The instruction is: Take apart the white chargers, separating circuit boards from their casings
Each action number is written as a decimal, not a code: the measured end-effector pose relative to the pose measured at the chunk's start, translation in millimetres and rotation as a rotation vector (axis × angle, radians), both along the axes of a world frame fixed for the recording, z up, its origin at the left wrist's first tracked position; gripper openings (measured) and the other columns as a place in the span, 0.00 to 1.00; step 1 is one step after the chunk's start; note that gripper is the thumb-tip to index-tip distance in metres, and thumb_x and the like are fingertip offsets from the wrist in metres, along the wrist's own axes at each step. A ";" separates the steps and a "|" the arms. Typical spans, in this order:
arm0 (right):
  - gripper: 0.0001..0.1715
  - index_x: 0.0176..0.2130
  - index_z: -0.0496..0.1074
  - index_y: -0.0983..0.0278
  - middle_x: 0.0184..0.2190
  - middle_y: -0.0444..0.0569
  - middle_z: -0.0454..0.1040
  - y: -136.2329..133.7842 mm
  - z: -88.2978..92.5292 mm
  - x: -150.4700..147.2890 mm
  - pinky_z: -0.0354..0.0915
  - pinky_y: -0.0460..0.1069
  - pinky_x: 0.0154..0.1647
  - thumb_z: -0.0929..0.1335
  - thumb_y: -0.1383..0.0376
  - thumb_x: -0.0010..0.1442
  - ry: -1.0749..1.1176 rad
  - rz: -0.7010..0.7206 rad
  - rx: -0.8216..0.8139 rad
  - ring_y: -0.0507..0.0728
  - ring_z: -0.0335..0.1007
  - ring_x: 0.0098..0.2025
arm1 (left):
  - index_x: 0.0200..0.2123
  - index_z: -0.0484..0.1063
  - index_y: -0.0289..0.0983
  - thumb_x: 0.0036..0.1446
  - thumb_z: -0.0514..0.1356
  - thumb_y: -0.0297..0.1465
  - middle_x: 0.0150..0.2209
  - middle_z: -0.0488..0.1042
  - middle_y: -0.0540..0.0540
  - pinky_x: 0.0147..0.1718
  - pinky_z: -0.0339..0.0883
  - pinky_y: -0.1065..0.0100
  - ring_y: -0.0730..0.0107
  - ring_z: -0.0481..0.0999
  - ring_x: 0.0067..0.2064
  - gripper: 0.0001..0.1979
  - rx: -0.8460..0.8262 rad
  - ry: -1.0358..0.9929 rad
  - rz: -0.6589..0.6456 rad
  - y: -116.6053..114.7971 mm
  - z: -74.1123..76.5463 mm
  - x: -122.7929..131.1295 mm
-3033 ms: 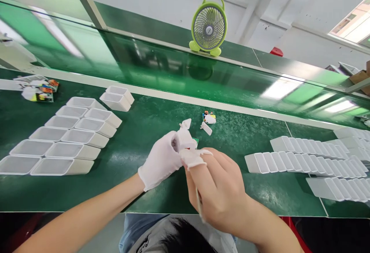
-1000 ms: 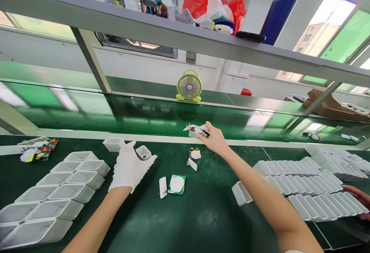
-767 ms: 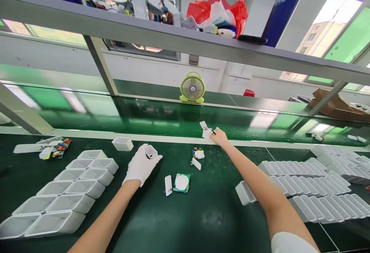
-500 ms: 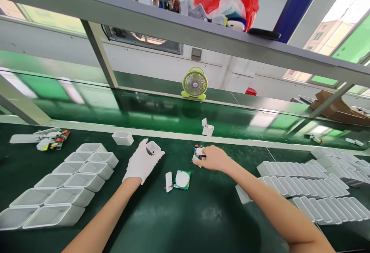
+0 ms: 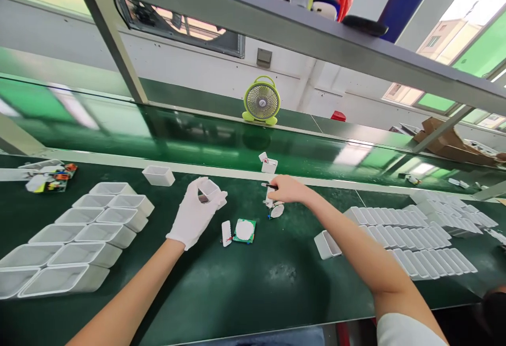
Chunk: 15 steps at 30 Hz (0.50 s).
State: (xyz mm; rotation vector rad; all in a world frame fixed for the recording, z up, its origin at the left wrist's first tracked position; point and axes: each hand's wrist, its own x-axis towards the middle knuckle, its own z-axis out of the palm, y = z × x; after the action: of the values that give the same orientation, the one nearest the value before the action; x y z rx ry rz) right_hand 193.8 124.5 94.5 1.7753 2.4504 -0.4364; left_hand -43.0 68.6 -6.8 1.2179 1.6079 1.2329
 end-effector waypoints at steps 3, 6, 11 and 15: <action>0.19 0.27 0.63 0.61 0.27 0.43 0.72 -12.7 -12.9 -13.0 0.57 0.46 0.28 0.68 0.53 0.64 -0.021 -0.003 0.041 0.53 0.68 0.30 | 0.61 0.60 0.41 0.51 0.68 0.44 0.50 0.77 0.42 0.45 0.78 0.60 0.60 0.80 0.46 0.37 0.031 -0.109 -0.013 -1.6 -2.2 2.4; 0.19 0.35 0.69 0.62 0.37 0.53 0.78 -26.5 -22.8 -17.3 0.61 0.49 0.33 0.69 0.50 0.64 -0.119 -0.071 0.092 0.61 0.75 0.38 | 0.60 0.62 0.42 0.48 0.70 0.43 0.52 0.76 0.42 0.48 0.76 0.58 0.60 0.80 0.47 0.37 0.076 -0.163 -0.034 -3.0 -2.4 4.3; 0.24 0.47 0.72 0.66 0.44 0.61 0.79 -36.3 -37.2 -21.2 0.67 0.53 0.38 0.72 0.49 0.63 -0.222 -0.145 0.095 0.69 0.79 0.45 | 0.59 0.63 0.42 0.48 0.70 0.41 0.48 0.78 0.43 0.48 0.74 0.57 0.57 0.79 0.47 0.36 0.059 -0.129 -0.057 -6.9 1.0 7.5; 0.27 0.48 0.73 0.66 0.46 0.62 0.79 -25.2 -42.4 -25.6 0.69 0.54 0.41 0.71 0.46 0.63 -0.234 -0.189 0.117 0.68 0.79 0.47 | 0.58 0.64 0.42 0.49 0.70 0.40 0.47 0.79 0.44 0.49 0.73 0.57 0.57 0.79 0.47 0.34 0.071 -0.083 -0.073 -9.3 2.9 9.4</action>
State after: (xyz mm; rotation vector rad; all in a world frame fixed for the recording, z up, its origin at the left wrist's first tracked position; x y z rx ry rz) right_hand 168.1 99.3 52.1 1.9863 2.2006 -0.0901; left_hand -33.6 59.3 -3.9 1.2417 1.4585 1.2865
